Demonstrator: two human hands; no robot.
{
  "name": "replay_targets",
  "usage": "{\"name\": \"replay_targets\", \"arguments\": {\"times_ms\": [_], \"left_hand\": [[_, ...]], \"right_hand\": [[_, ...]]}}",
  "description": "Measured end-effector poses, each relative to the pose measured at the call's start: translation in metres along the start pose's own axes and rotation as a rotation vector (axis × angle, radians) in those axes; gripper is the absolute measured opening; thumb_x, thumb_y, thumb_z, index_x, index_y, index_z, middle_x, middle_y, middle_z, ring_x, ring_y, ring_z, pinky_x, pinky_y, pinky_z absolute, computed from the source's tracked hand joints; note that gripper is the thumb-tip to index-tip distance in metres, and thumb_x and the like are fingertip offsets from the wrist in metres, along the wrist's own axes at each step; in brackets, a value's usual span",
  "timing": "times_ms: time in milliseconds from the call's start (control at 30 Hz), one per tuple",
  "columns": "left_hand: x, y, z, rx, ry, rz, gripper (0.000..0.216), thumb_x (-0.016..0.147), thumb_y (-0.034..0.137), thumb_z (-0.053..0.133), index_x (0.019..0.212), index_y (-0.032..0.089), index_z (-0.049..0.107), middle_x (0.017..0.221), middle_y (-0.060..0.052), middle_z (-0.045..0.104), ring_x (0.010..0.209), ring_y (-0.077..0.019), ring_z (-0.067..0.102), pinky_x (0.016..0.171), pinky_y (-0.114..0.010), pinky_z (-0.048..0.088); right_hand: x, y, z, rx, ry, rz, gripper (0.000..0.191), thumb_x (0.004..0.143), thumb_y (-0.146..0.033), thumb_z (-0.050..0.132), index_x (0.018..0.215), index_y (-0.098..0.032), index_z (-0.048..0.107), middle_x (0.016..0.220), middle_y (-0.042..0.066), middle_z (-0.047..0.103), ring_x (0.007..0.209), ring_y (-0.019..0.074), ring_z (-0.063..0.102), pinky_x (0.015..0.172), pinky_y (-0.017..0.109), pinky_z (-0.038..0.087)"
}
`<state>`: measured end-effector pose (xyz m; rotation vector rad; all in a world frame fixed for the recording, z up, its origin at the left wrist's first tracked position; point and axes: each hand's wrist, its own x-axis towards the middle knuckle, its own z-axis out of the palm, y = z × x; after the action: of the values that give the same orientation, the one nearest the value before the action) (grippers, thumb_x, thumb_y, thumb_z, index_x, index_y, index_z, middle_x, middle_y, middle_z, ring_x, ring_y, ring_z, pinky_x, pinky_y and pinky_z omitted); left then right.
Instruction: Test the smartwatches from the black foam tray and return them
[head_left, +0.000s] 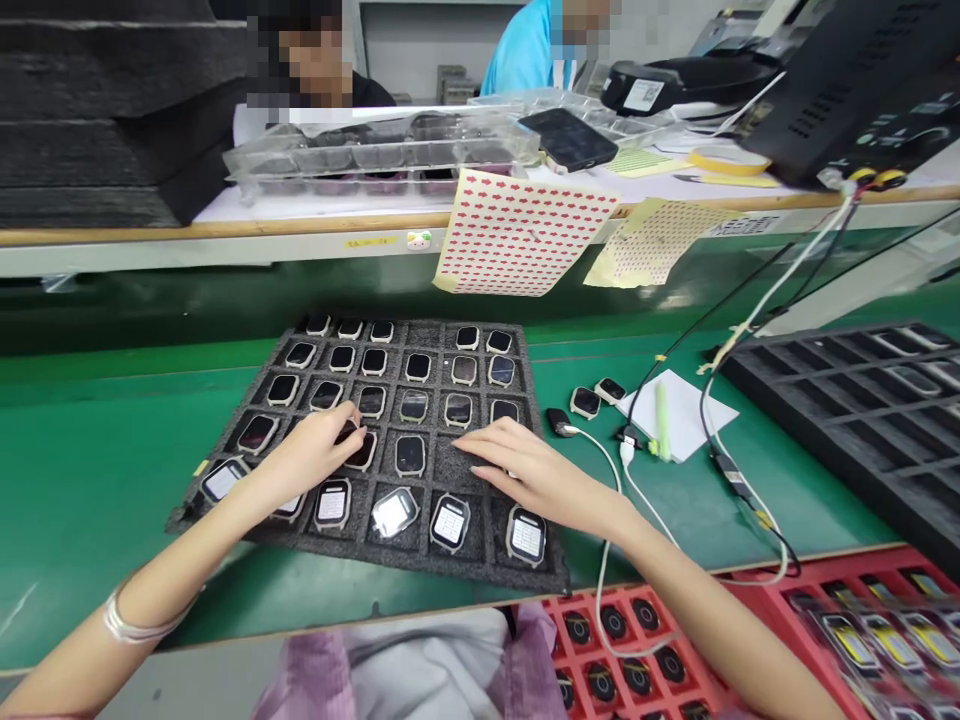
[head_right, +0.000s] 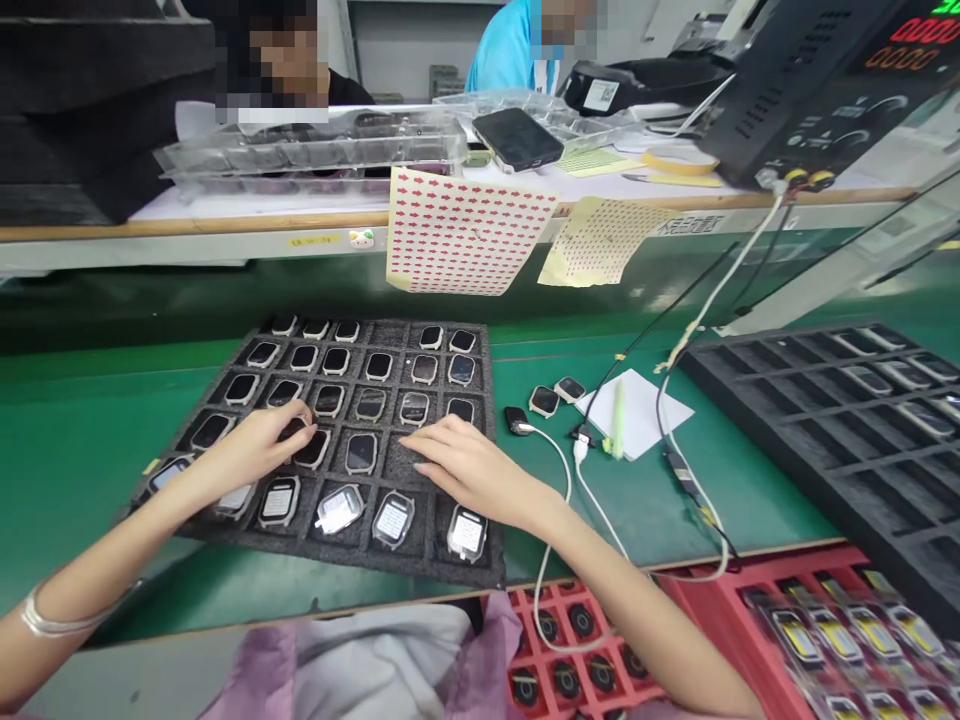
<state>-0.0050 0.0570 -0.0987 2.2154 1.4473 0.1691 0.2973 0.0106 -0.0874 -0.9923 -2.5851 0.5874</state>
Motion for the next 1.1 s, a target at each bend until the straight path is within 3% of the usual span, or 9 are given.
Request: {"name": "replay_targets", "arguments": {"times_ms": [100, 267, 567, 700, 800, 867, 933, 1033, 1100], "left_hand": [[-0.009, -0.005, 0.003, 0.023, 0.053, -0.003, 0.017, 0.089, 0.034, 0.037, 0.091, 0.021, 0.047, 0.086, -0.008, 0.063, 0.082, -0.0272, 0.063, 0.072, -0.034, 0.042], [-0.019, 0.003, 0.007, 0.015, 0.008, -0.024, 0.018, 0.091, 0.033, 0.035, 0.090, 0.021, 0.048, 0.076, -0.007, 0.063, 0.074, -0.0271, 0.063, 0.066, -0.032, 0.041], [-0.051, 0.015, 0.016, -0.151, -0.096, -0.004, 0.016, 0.090, 0.033, 0.039, 0.088, 0.021, 0.050, 0.079, -0.006, 0.061, 0.075, -0.0247, 0.060, 0.070, -0.032, 0.040], [-0.056, 0.016, 0.012, -0.357, -0.082, -0.003, 0.019, 0.089, 0.037, 0.045, 0.085, 0.020, 0.053, 0.078, -0.004, 0.060, 0.073, -0.0209, 0.058, 0.067, -0.030, 0.043], [-0.044, 0.021, -0.002, -0.686, -0.064, -0.045, 0.027, 0.088, 0.045, 0.048, 0.086, 0.019, 0.052, 0.071, 0.001, 0.053, 0.058, -0.0144, 0.052, 0.048, -0.023, 0.042], [-0.031, 0.028, -0.012, -0.910, -0.004, -0.063, 0.031, 0.086, 0.048, 0.051, 0.089, 0.017, 0.052, 0.068, 0.002, 0.050, 0.055, -0.0126, 0.052, 0.042, -0.020, 0.040], [-0.018, 0.037, -0.018, -1.089, 0.050, -0.055, 0.033, 0.086, 0.048, 0.053, 0.093, 0.015, 0.053, 0.069, 0.000, 0.052, 0.060, -0.0132, 0.056, 0.045, -0.019, 0.042], [-0.004, 0.047, -0.019, -1.243, 0.051, -0.046, 0.037, 0.085, 0.046, 0.056, 0.103, 0.014, 0.054, 0.075, -0.002, 0.056, 0.066, -0.0128, 0.058, 0.050, -0.019, 0.043], [-0.001, 0.049, -0.016, -1.236, 0.043, -0.049, 0.039, 0.082, 0.041, 0.062, 0.107, 0.013, 0.053, 0.074, -0.001, 0.055, 0.066, -0.0125, 0.057, 0.052, -0.020, 0.043]], "right_hand": [[0.037, -0.006, 0.018, -0.066, -0.076, -0.067, 0.031, 0.096, -0.018, 0.044, 0.126, -0.014, 0.052, 0.120, 0.012, 0.058, 0.104, 0.0249, 0.051, 0.094, 0.043, 0.044], [0.076, -0.015, 0.047, -0.118, -0.037, 0.070, 0.019, 0.092, -0.022, 0.054, 0.102, -0.008, 0.062, 0.095, 0.015, 0.058, 0.092, 0.0283, 0.056, 0.084, 0.044, 0.048], [0.053, -0.027, 0.037, 0.054, -0.046, 0.078, 0.015, 0.087, -0.029, 0.065, 0.093, -0.016, 0.060, 0.093, 0.007, 0.058, 0.087, 0.0209, 0.060, 0.077, 0.032, 0.050], [0.044, -0.037, 0.029, 0.537, 0.032, 0.076, 0.010, 0.090, -0.026, 0.059, 0.091, -0.019, 0.053, 0.107, 0.008, 0.061, 0.099, 0.0209, 0.061, 0.085, 0.036, 0.050], [0.049, -0.036, 0.020, 0.948, 0.192, 0.214, 0.015, 0.091, -0.031, 0.057, 0.092, -0.019, 0.048, 0.097, 0.008, 0.068, 0.076, 0.0178, 0.068, 0.055, 0.025, 0.054], [0.055, -0.031, 0.013, 1.029, 0.291, 0.311, 0.020, 0.088, -0.033, 0.060, 0.095, -0.018, 0.050, 0.088, 0.008, 0.070, 0.050, 0.0107, 0.059, 0.036, 0.017, 0.041], [0.062, -0.024, 0.005, 1.047, 0.319, 0.349, 0.026, 0.087, -0.032, 0.063, 0.105, -0.016, 0.054, 0.087, 0.009, 0.071, 0.040, 0.0053, 0.047, 0.031, 0.015, 0.032], [0.067, -0.016, -0.001, 1.192, 0.268, 0.324, 0.045, 0.086, -0.032, 0.063, 0.127, -0.019, 0.049, 0.102, 0.012, 0.069, 0.055, 0.0093, 0.056, 0.038, 0.016, 0.042], [0.067, -0.012, 0.000, 1.300, 0.240, 0.305, 0.050, 0.085, -0.031, 0.065, 0.132, -0.022, 0.048, 0.110, 0.011, 0.065, 0.069, 0.0141, 0.062, 0.046, 0.021, 0.050]]}}
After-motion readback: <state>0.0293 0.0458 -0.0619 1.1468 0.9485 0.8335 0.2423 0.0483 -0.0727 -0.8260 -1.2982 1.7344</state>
